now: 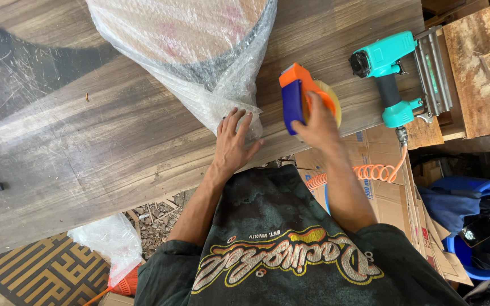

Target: The person wraps a circular sign with bubble wrap and secures it with adhesive tape using a tape dispenser.

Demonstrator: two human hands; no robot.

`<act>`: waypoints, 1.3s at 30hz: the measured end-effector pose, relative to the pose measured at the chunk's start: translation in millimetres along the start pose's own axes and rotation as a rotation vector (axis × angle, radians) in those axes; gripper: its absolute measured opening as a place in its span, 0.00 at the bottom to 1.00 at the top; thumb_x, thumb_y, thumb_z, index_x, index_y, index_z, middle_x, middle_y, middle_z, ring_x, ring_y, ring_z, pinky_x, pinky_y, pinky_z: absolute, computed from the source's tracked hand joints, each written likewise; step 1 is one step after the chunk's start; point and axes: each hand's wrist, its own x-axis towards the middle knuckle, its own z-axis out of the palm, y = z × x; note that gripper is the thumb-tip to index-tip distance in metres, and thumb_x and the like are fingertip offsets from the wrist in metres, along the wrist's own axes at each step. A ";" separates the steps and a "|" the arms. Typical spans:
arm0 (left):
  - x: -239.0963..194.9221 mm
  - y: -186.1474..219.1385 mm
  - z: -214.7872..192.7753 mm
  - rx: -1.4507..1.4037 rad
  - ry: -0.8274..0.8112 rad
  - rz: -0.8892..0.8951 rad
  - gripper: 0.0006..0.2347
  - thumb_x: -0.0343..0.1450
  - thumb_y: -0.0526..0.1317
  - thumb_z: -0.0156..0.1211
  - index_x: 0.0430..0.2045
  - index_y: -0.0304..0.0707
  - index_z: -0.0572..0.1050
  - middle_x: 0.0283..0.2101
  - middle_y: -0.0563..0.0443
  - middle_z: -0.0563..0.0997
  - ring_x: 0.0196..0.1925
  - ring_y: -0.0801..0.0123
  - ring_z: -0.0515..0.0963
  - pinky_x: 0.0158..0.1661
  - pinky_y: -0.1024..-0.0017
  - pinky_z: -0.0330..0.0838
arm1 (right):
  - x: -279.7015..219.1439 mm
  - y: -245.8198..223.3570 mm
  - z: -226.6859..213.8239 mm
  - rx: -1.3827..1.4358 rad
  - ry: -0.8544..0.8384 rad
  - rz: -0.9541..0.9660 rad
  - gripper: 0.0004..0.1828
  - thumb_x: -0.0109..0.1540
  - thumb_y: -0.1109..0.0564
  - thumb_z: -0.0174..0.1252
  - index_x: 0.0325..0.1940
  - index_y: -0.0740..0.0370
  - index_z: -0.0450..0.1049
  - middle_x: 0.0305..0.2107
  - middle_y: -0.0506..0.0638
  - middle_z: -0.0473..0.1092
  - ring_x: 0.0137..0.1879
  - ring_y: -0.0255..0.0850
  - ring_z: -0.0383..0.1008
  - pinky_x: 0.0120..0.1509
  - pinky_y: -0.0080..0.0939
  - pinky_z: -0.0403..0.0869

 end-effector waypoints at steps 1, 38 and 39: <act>-0.5 -0.3 -1.9 -0.064 0.041 0.009 0.30 0.67 0.52 0.68 0.62 0.41 0.68 0.60 0.43 0.70 0.68 0.43 0.68 0.61 0.48 0.62 | -5.9 -0.4 -20.5 0.081 -0.013 -0.044 0.45 0.55 0.53 0.68 0.74 0.58 0.57 0.54 0.75 0.70 0.61 0.73 0.71 0.63 0.70 0.69; -58.2 61.6 -169.3 -1.300 0.069 -0.422 0.04 0.69 0.30 0.65 0.33 0.26 0.84 0.24 0.41 0.82 0.26 0.69 0.81 0.30 0.73 0.75 | -64.7 -103.2 -115.7 0.125 -0.652 -0.870 0.42 0.41 0.39 0.80 0.56 0.56 0.80 0.37 0.57 0.82 0.40 0.56 0.83 0.43 0.54 0.78; -70.0 47.7 -177.2 -1.301 0.074 -0.426 0.04 0.69 0.30 0.65 0.33 0.26 0.84 0.24 0.41 0.82 0.26 0.69 0.81 0.30 0.73 0.75 | -62.0 -99.0 -118.4 0.122 -0.658 -0.872 0.42 0.41 0.39 0.80 0.56 0.56 0.80 0.37 0.57 0.82 0.40 0.56 0.83 0.43 0.54 0.78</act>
